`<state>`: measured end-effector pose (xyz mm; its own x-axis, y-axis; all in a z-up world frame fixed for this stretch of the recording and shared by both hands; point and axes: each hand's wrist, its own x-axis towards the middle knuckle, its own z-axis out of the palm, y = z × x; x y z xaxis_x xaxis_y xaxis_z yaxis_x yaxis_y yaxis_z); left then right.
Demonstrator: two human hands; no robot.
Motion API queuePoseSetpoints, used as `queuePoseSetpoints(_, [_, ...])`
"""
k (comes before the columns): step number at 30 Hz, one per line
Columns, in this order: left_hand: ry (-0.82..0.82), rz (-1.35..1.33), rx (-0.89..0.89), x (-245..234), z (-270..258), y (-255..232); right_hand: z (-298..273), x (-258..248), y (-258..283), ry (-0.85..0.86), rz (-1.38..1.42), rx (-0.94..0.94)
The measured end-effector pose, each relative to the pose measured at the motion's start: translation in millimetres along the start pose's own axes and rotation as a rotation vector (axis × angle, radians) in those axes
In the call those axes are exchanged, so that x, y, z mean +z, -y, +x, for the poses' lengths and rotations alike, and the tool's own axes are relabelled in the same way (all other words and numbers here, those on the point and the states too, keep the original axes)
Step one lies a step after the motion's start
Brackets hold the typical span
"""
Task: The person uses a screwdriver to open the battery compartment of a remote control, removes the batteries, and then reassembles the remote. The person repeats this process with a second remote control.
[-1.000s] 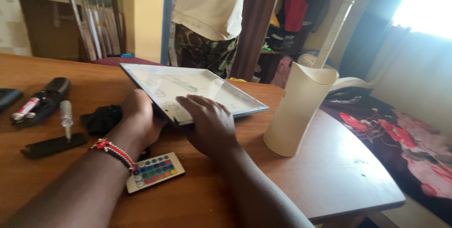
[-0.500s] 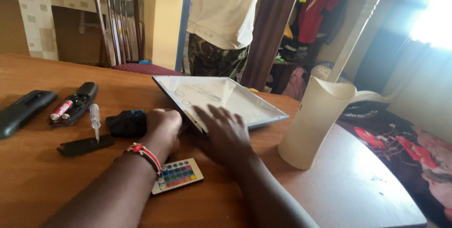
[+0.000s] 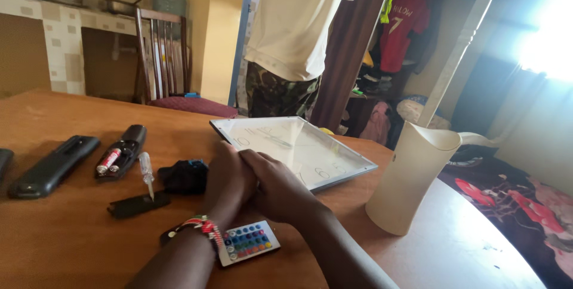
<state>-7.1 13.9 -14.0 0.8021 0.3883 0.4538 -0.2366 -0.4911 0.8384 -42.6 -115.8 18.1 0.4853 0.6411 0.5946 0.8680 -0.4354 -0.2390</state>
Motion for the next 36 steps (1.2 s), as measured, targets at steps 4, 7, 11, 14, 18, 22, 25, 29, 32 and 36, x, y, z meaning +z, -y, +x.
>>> queuePoseSetpoints(4, [-0.07,-0.092,0.086,-30,-11,11,19,17,11,-0.112,0.018,-0.157])
queuePoseSetpoints(7, [-0.166,-0.04,0.218,-69,-4,17,50,33,26,-0.132,-0.024,-0.136])
queuePoseSetpoints(11, [-0.309,0.253,0.198,-129,12,21,93,69,50,0.084,0.033,0.099])
queuePoseSetpoints(14, [-0.159,0.71,0.03,-159,6,19,96,93,52,0.166,-0.11,0.143])
queuePoseSetpoints(18, [0.102,0.867,-0.24,-163,29,20,101,117,41,0.25,-0.265,0.181])
queuePoseSetpoints(22, [0.165,0.938,-0.291,-149,51,40,97,123,34,0.213,-0.243,0.182])
queuePoseSetpoints(25, [0.165,0.931,-0.293,-141,67,57,99,123,34,0.217,-0.236,0.195])
queuePoseSetpoints(29, [0.105,0.819,-0.202,-136,74,84,98,119,27,0.164,-0.167,0.114])
queuePoseSetpoints(32, [0.106,0.732,-0.286,-143,78,85,95,119,26,0.113,-0.158,0.082])
queuePoseSetpoints(36, [0.061,0.653,-0.321,-148,81,77,96,119,22,0.104,-0.101,0.234])
